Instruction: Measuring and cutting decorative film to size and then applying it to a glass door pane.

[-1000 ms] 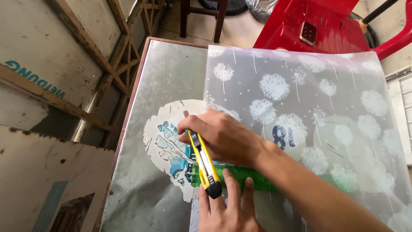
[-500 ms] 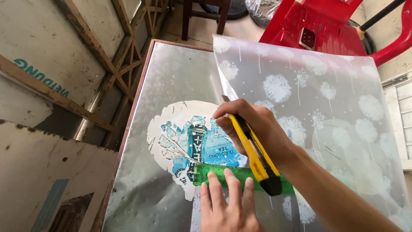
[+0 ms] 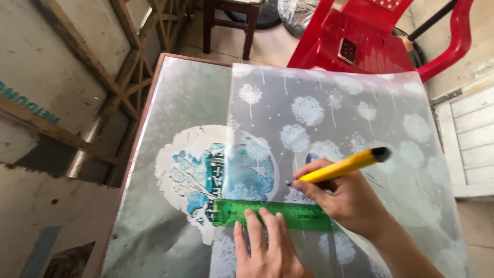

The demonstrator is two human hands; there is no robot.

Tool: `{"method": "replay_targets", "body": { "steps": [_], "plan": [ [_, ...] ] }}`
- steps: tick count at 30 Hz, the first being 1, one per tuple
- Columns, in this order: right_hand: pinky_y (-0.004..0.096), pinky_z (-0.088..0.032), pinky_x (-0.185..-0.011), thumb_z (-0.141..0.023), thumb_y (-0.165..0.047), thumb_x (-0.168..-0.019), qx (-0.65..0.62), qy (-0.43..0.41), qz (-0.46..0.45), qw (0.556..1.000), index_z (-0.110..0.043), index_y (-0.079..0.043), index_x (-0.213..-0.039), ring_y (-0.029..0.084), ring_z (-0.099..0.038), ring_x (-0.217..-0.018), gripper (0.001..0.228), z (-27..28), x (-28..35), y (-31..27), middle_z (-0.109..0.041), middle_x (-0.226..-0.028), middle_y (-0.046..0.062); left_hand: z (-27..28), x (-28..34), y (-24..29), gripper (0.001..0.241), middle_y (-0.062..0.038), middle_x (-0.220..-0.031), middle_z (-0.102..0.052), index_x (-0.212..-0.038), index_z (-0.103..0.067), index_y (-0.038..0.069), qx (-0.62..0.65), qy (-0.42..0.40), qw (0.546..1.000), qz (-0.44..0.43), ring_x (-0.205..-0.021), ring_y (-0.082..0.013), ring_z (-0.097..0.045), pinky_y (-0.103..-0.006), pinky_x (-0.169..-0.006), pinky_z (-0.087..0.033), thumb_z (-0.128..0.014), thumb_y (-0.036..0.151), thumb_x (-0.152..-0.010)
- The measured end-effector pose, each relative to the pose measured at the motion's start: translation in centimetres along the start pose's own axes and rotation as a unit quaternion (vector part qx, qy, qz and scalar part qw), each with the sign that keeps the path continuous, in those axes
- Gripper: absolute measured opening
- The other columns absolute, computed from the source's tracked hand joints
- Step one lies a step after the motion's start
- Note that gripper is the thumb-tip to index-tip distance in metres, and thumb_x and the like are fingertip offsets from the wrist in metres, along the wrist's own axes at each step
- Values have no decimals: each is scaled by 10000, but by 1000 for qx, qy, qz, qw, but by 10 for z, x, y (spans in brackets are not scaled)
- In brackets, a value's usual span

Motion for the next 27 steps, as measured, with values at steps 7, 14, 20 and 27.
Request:
{"method": "replay_targets", "body": {
  "steps": [7, 14, 20, 27],
  "plan": [
    [247, -533, -589, -740, -309, -897, 62, -52, 35, 996, -791, -110, -914, 99, -600, -594, 206, -4, -3, 3, -738, -755, -40, -9, 6, 2, 155, -229, -1070, -680, -1009, -758, 289, 6, -47, 999, 9, -1057, -483, -652, -686, -851, -508, -660, 378, -929],
    [254, -451, -482, -702, -306, -926, 85, -82, 69, 991, -766, -115, -936, 99, -524, -484, 202, -7, -2, 10, -699, -674, -31, -11, 3, 1, 122, -216, -1012, -685, -925, -781, 264, 24, -43, 999, 21, -1003, -479, -652, -688, -857, -513, -709, 362, -918],
    [277, -439, -478, -691, -327, -934, 112, -90, 68, 987, -762, -138, -922, 116, -487, -482, 202, -7, -1, 6, -679, -666, -41, -12, 5, 0, 134, -213, -1020, -679, -945, -773, 260, 27, -49, 998, 23, -1017, -479, -643, -693, -858, -508, -691, 365, -932],
    [272, -492, -526, -688, -322, -922, 132, -82, 90, 984, -759, -142, -933, 117, -574, -531, 194, -9, 1, 5, -788, -814, -57, -14, 6, -1, 189, -205, -1020, -675, -985, -747, 208, 21, -53, 998, 25, -1029, -464, -643, -686, -871, -511, -687, 384, -954]
  ]
}}
Point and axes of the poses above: each hand's wrist, its own x-axis away from the middle knuckle, its own z-axis out of the back of the hand, y = z × x, the point moved 1 cm from there along -x, towards the middle knuckle
